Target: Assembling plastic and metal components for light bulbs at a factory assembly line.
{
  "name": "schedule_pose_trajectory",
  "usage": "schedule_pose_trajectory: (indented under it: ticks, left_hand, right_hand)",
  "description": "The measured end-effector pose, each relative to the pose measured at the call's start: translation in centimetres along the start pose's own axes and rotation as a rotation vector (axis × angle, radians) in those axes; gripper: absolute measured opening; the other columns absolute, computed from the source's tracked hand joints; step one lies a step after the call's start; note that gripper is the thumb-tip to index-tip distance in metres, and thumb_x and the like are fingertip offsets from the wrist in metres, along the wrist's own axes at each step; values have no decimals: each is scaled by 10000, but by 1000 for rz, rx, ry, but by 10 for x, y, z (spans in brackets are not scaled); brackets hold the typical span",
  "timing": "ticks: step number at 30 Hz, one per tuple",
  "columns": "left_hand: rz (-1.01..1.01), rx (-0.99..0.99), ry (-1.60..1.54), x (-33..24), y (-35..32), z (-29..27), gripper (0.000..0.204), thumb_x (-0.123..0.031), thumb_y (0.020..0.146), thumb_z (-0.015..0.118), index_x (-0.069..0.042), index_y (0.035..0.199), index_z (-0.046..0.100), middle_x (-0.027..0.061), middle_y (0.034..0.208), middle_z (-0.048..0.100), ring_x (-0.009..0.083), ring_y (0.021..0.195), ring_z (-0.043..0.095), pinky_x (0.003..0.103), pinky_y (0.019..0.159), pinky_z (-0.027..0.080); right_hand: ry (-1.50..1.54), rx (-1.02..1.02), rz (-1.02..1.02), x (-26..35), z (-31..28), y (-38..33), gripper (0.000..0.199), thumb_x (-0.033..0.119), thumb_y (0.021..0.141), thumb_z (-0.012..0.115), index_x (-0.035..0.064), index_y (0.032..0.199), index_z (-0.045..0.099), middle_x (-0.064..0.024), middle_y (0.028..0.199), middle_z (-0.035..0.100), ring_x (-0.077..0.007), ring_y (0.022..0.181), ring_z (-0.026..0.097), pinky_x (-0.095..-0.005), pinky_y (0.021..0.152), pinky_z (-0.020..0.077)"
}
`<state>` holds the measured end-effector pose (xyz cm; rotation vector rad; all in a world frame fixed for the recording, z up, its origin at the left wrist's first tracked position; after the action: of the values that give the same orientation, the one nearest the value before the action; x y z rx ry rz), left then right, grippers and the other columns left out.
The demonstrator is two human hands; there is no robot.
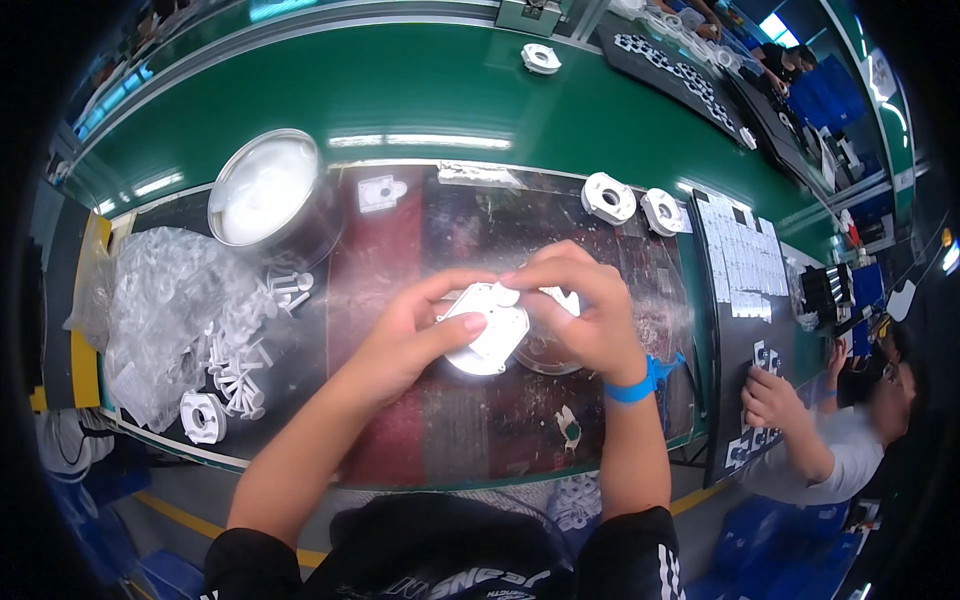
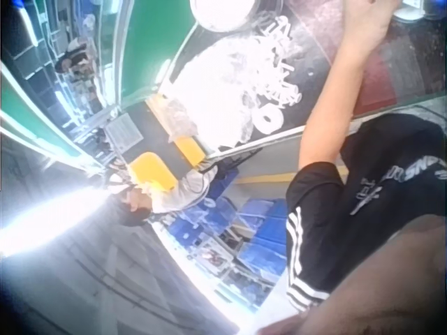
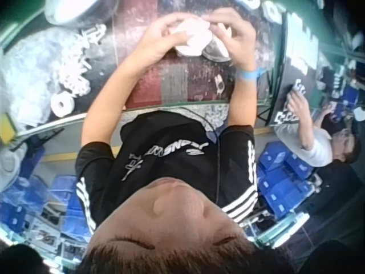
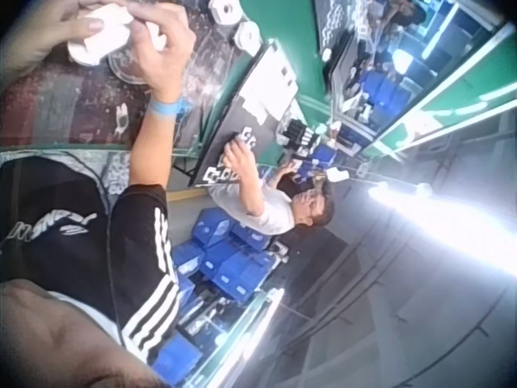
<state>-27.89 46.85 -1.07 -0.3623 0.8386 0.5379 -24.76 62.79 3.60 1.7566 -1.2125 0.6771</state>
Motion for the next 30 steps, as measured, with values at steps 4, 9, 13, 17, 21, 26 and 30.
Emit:
schedule_pose_trajectory:
  ticks: [4,9,13,17,21,26,30]
  left_hand:
    - [97,-30,78,-4,-1,-3,456,-130,914,666,18,1305,485,120,1091,655,137,991,632,274,825,527]
    - [114,-28,146,-5,0,-1,473,-106,905,674,10,1317,473,129,1116,644,138,1006,620,274,843,517]
    - [187,-44,259,-7,3,-8,421,-233,976,559,-8,1325,484,101,1184,607,138,1091,575,297,912,482]
    - [120,-57,127,-5,4,-9,480,-381,1035,355,-29,1328,498,73,1239,572,145,1153,543,307,962,449]
    - [111,-91,148,-3,5,-10,483,-384,1040,330,-37,1329,499,80,1236,571,152,1144,553,301,957,454]
    - [166,-91,160,0,7,-12,437,-325,1016,457,-37,1345,471,91,1225,588,155,1121,571,305,941,467]
    - [168,-108,325,-4,2,-3,513,-104,915,651,-25,1365,416,119,1160,633,148,1065,598,288,908,481]
  right_hand:
    - [52,-42,-48,-2,1,3,292,-44,752,562,21,996,708,-123,1002,689,-233,944,629,-338,822,483]
    - [85,-11,-21,-8,-2,0,255,-56,792,572,4,1012,685,-129,1026,669,-221,966,623,-321,834,483]
    - [189,-114,128,-16,-1,-3,225,-34,889,578,-7,1107,625,-108,1025,646,-178,979,615,-298,847,482]
    - [209,-234,100,-15,-10,-3,222,3,916,578,-3,1136,600,-90,1018,635,-153,962,612,-284,847,477]
    - [260,-313,98,-12,-14,-5,198,27,931,564,-6,1121,607,-86,1000,633,-146,939,606,-284,842,474]
    - [115,-126,-2,-1,-3,-2,168,72,920,565,-20,1011,671,-109,974,631,-195,906,600,-307,818,461]
    - [81,-133,-35,5,-1,-2,175,96,918,579,-2,1004,696,-107,958,650,-200,906,608,-308,800,469]
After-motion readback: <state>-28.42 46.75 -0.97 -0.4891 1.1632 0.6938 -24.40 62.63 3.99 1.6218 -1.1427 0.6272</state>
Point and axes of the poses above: each hand's wrist, its own y-axis towards the middle knuckle, its own z-axis out of the palm, x = y × z, the point moved 6 cm from there along y, towards the middle knuckle
